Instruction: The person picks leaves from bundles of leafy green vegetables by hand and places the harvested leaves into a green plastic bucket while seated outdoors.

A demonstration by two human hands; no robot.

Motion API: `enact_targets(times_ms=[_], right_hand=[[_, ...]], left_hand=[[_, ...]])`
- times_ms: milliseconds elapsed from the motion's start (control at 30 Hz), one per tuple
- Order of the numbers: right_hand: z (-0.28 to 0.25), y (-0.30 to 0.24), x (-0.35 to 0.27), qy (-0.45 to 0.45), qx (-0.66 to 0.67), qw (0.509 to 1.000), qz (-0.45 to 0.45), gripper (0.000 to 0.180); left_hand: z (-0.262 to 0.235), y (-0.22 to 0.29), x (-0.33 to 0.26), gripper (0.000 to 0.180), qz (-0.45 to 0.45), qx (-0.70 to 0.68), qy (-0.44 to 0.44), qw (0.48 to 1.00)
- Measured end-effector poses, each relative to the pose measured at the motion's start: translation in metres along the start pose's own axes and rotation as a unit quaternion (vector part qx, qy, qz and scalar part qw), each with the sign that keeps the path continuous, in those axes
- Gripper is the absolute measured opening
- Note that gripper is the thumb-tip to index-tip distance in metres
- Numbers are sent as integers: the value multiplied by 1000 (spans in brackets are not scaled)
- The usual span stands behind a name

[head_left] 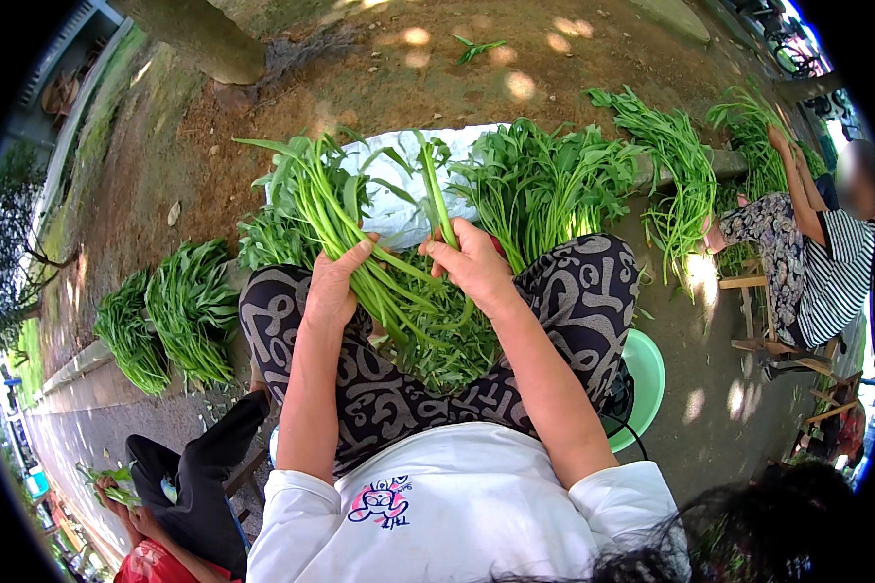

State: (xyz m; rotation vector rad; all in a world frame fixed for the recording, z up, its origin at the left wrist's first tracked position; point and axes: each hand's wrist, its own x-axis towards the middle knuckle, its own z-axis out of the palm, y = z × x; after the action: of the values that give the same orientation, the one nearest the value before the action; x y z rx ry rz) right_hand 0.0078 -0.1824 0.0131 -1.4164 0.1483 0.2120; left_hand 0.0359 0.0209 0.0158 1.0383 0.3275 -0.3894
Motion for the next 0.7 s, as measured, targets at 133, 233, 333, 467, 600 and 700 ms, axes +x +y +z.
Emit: enact_targets(times_ms=[133,233,333,467,600,700], right_hand=[[-3,-14,-3,3,70,997,41,13],[-7,-14,-4,34,144,988,48,10],[-12,-10,0,51,207,976,52,9],[-11,-3,2,60,271,959,58,8],[-8,2,6,73,288,953,55,8],[-6,3,8,85,295,950,54,8]], left_hand=[[-7,3,2,35,16,-18,55,998],[-13,3,5,31,50,-40,42,997],[-17,3,7,30,63,-53,57,995],[-21,2,8,32,78,-68,67,992],[-22,4,7,31,82,-69,67,992],[-19,6,4,31,85,-75,70,991]])
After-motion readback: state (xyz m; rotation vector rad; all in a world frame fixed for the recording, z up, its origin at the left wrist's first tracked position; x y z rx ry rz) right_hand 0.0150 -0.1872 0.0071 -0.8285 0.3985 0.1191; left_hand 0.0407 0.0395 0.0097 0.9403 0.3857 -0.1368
